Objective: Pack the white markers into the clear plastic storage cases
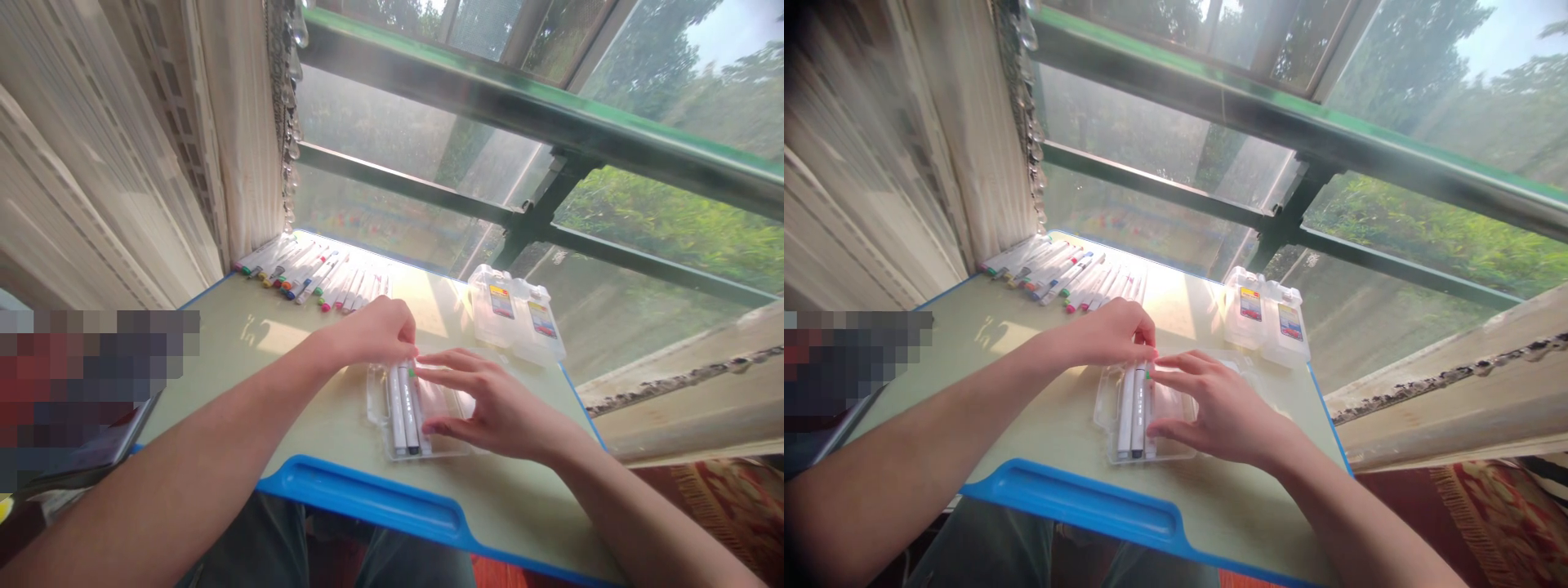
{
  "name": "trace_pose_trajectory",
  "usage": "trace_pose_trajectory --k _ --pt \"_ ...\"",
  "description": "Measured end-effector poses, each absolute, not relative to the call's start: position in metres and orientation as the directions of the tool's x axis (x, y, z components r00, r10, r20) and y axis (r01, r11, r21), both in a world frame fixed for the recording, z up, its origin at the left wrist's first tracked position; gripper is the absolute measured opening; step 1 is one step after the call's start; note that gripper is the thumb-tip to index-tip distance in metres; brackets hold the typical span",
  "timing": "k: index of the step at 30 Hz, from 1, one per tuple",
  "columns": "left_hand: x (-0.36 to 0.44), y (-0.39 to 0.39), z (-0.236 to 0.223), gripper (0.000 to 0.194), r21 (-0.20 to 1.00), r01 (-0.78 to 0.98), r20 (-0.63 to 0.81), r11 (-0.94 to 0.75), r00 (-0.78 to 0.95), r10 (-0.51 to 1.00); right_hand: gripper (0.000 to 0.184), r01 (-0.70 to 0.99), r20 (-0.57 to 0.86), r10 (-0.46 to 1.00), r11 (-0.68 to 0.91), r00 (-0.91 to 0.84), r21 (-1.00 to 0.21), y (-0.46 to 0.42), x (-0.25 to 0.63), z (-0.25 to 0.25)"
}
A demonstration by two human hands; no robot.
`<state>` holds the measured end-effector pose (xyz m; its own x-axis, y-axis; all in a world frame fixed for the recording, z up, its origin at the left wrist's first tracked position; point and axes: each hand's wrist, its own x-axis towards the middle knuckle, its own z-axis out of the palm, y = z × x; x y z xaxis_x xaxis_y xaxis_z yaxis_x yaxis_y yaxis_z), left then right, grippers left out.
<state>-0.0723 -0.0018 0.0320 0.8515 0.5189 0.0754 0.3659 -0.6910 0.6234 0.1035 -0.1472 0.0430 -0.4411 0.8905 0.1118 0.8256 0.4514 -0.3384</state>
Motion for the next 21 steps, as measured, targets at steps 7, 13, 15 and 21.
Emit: trace_pose_trajectory --k 7,13,15,21 --pt "-0.0711 -0.0018 0.0322 0.018 0.597 0.37 0.102 -0.712 0.845 0.525 0.077 0.858 0.03 0.925 0.364 -0.379 -0.364 -0.1485 0.1045 0.0377" --pt "-0.069 0.002 0.0309 0.02 0.577 0.424 0.207 -0.698 0.751 0.628 0.073 0.863 0.001 0.925 0.355 -0.38 -0.358 -0.1484 0.1036 0.0391" --pt "-0.0695 0.0029 0.0299 0.019 0.582 0.428 0.179 -0.692 0.762 0.622 0.072 0.863 0.001 0.923 0.36 -0.384 -0.356 -0.1482 0.1033 0.0398" --pt "-0.0722 0.0026 0.0286 0.017 0.593 0.422 0.082 -0.685 0.815 0.574 0.076 0.871 -0.028 0.923 0.351 -0.383 -0.345 -0.148 0.1035 0.0412"
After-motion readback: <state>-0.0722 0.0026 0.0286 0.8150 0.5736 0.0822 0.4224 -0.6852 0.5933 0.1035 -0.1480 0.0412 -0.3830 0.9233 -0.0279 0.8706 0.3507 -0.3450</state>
